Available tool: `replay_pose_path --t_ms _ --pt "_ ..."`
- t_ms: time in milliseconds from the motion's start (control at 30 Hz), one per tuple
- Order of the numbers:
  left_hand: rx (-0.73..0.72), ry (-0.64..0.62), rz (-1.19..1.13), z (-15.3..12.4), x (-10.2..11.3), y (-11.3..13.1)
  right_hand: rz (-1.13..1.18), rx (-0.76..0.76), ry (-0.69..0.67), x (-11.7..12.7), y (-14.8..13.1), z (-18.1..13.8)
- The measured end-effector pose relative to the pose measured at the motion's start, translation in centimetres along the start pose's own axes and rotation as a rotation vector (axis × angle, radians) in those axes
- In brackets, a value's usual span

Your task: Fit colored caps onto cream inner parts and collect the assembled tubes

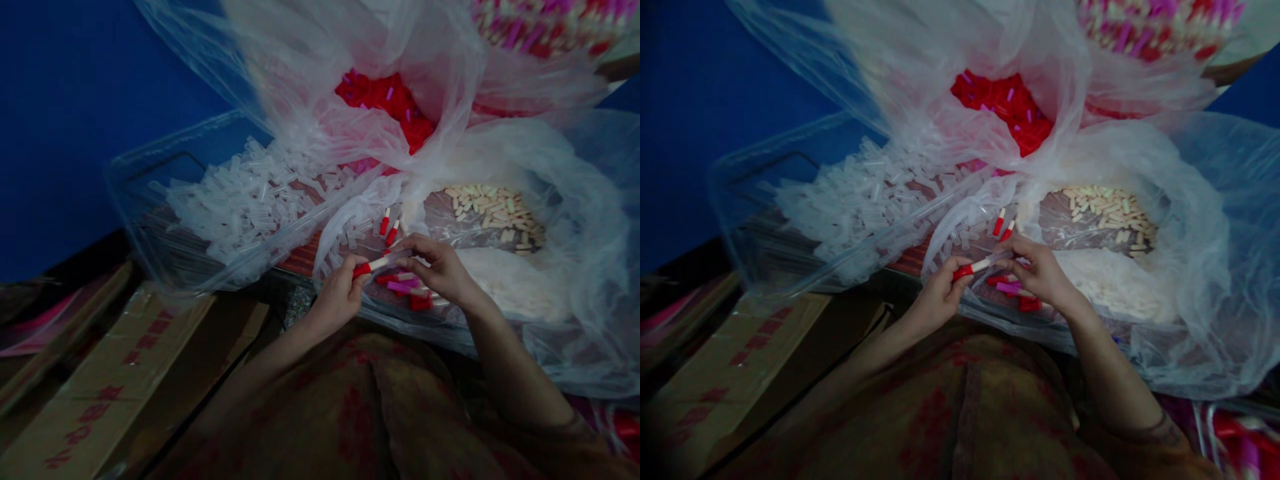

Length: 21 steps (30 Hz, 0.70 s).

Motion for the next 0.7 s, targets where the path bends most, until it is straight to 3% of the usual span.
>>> replay_pose_path --t_ms 233,467,600,700 --pt "-0.026 -0.061 0.025 0.3 0.2 0.4 -0.1 0.108 -0.07 -1.3 -1.3 0.0" --pt "-0.11 -0.038 0.168 0.3 0.4 0.9 -0.429 0.257 -0.128 -2.2 -2.7 -0.5" --pt "-0.204 0.046 0.202 -0.2 0.4 1.5 -0.539 0.187 -0.142 -2.9 -2.9 -0.8" --pt "-0.296 0.081 0.321 -0.5 0.2 2.3 -0.463 -0.014 -0.13 -3.0 -1.8 -1.0"
Point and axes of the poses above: each hand's wrist, its own z-axis towards the middle knuckle, its own x-axis out of the back of the hand, y = z × x, the point moved 5 cm from there along z, towards the middle knuckle, and after that the axes turned 11 degrees about x, right-handed, at the moved point
